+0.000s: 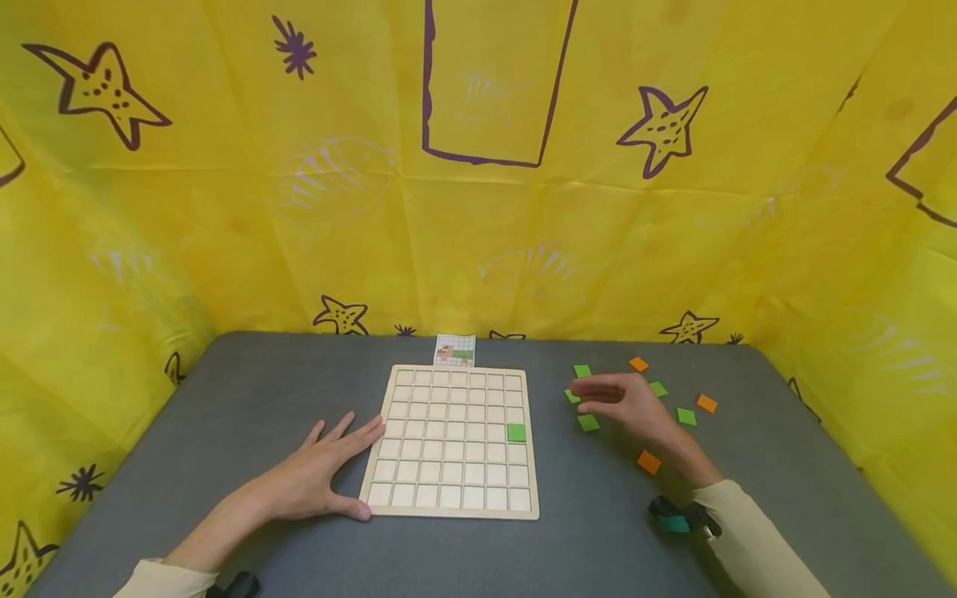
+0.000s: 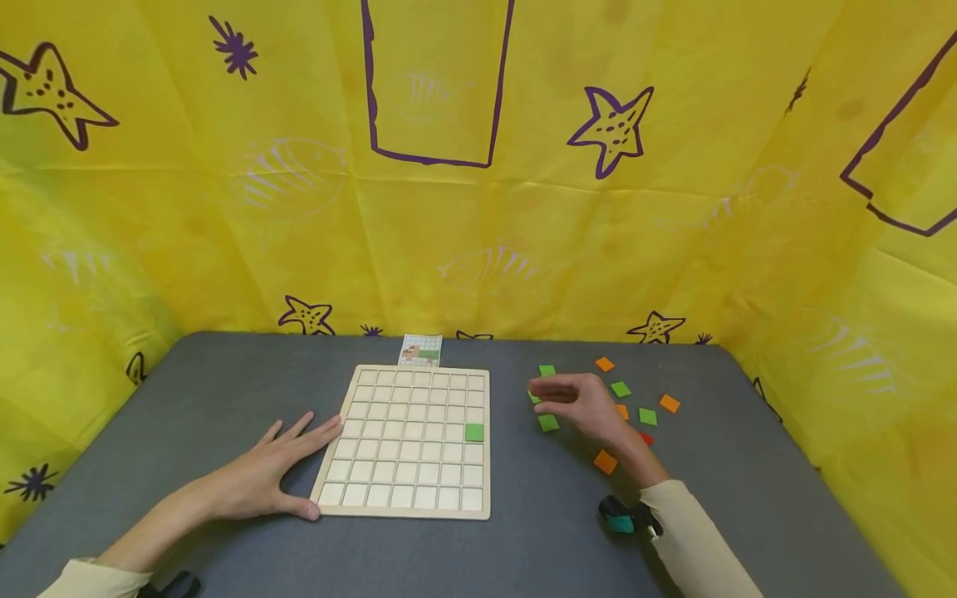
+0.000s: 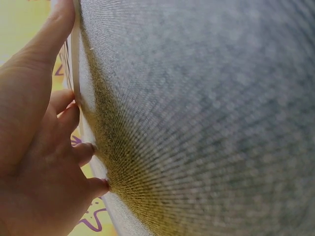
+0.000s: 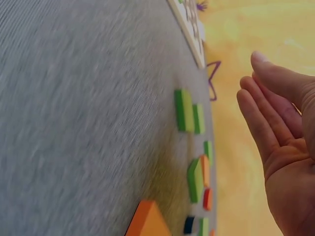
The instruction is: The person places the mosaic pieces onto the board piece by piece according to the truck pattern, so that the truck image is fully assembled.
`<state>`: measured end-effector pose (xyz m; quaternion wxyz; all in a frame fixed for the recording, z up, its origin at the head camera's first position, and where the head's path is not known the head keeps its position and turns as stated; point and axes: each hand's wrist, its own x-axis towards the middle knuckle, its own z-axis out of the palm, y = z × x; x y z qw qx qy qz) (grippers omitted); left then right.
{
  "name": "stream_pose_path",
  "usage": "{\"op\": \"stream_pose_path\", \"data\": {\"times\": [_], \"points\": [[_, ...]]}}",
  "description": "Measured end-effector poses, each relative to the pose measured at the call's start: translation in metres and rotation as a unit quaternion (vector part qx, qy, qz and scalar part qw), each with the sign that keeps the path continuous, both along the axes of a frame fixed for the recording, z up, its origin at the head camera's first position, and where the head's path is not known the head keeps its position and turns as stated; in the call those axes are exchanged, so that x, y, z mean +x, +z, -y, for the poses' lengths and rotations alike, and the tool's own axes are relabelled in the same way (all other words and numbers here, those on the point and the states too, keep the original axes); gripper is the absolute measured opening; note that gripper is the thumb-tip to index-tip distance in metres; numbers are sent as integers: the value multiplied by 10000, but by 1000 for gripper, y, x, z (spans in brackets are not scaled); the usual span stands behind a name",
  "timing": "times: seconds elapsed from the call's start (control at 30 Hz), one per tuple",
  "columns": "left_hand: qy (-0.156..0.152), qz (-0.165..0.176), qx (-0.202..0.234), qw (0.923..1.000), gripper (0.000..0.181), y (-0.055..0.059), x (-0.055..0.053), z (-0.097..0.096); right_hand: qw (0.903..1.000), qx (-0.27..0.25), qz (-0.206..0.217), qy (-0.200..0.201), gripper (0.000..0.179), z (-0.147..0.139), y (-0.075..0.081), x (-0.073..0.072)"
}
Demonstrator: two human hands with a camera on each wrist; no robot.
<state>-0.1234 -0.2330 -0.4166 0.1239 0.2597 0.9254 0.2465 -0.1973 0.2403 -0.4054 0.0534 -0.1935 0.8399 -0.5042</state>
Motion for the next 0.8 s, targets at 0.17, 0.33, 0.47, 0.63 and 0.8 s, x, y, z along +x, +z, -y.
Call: {"op": "stream_pose_path", "data": {"times": [0.17, 0.33, 0.47, 0.63, 0.8], "points": [[-35, -41, 45, 10000, 113, 1, 0, 0, 9996, 252, -110, 101, 41, -13, -6, -1], [-29, 1, -6, 10000, 113, 0, -1, 0, 9989, 405, -168, 168, 41, -24, -12, 0], [-12, 39, -44, 10000, 113, 0, -1, 0, 9989, 411, -56, 198, 41, -28, -15, 3], [-10, 31, 22, 10000, 114, 0, 0, 0, 9971, 642, -153, 388, 42, -28, -18, 5], [-14, -8, 45, 10000, 113, -1, 0, 0, 9957, 794, -238, 420, 42, -28, -19, 3]]}}
